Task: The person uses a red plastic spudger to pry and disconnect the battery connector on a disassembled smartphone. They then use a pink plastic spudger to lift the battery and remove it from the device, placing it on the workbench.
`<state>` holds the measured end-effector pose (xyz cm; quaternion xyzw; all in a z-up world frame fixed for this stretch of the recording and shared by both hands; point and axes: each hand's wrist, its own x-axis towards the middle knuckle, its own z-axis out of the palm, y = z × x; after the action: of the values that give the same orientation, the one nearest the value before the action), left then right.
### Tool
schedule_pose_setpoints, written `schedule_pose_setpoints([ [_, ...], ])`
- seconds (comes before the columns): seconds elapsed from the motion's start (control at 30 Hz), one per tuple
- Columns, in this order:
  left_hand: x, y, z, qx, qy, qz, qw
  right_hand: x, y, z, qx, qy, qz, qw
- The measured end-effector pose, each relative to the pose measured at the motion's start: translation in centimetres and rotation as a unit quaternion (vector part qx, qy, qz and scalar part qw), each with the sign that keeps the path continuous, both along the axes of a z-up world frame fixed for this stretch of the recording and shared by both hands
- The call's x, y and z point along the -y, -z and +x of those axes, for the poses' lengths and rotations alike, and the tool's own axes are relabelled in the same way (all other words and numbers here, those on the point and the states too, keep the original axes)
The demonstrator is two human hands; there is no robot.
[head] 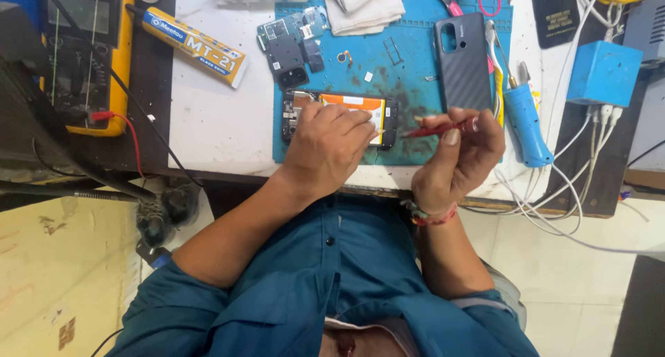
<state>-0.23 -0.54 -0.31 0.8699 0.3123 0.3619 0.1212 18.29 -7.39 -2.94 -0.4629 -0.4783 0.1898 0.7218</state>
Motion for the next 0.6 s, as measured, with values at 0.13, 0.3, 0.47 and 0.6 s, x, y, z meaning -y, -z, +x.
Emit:
schedule_pose_setpoints([
  [0.13,-0.13,0.16,0.08,0.001,-0.002,-0.010,1.000,0.73,-0.07,0.04,0.032,0.004,-0.013,0.999],
  [0.3,0.05,0.35,0.02,-0.004,-0.003,-0.008,1.000,0.90,0.10,-0.16,0.063,0.003,-0.013,0.998],
  [0.47,0.08,0.39,0.03,-0.004,-0.007,-0.012,1.000,0.83,-0.10,-0.19,0.070,-0.013,-0.015,0.997],
  [0.6,0.07,0.40,0.07,-0.006,-0.010,-0.015,1.000,0.73,-0.28,-0.46,0.093,-0.016,-0.016,0.995],
])
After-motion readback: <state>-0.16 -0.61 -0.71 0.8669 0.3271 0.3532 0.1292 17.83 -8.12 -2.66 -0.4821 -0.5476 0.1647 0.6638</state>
